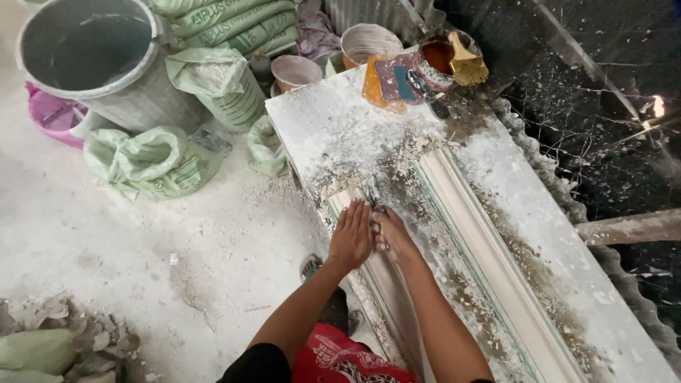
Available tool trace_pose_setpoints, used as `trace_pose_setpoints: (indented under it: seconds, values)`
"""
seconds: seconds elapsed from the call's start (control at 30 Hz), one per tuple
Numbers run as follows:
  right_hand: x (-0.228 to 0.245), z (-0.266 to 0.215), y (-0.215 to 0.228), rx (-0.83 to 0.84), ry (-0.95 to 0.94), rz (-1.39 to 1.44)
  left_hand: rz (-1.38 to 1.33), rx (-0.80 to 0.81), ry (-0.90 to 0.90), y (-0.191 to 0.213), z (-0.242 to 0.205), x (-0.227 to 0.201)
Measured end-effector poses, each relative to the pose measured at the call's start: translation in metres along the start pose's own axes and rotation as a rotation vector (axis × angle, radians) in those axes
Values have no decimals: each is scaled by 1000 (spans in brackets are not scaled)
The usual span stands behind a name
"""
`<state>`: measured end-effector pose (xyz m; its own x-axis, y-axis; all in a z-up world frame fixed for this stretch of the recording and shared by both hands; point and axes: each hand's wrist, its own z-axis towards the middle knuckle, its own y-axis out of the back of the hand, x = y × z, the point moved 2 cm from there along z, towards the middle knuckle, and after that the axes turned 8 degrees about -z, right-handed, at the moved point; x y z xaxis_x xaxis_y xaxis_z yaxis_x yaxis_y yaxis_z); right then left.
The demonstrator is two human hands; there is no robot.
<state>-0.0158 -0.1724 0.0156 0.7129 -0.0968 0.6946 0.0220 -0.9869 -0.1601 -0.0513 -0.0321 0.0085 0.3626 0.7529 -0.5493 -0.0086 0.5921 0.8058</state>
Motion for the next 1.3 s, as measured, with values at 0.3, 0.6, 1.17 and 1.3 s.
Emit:
trace_pose_setpoints:
  seconds: [0.3,0.6,1.17,1.3]
  values:
    - [-31,-53,34,-7,-34,-20,-40,-27,0,3,1,-2]
    - [-16,-8,23,19,-64,60,-73,22,37,-1,10,2]
    - [-143,-146,-46,184,461,-740,-1041,-38,424,22,-148,30]
    - [-85,-206,-2,-153,37,-423,-986,83,717,100,-47,39]
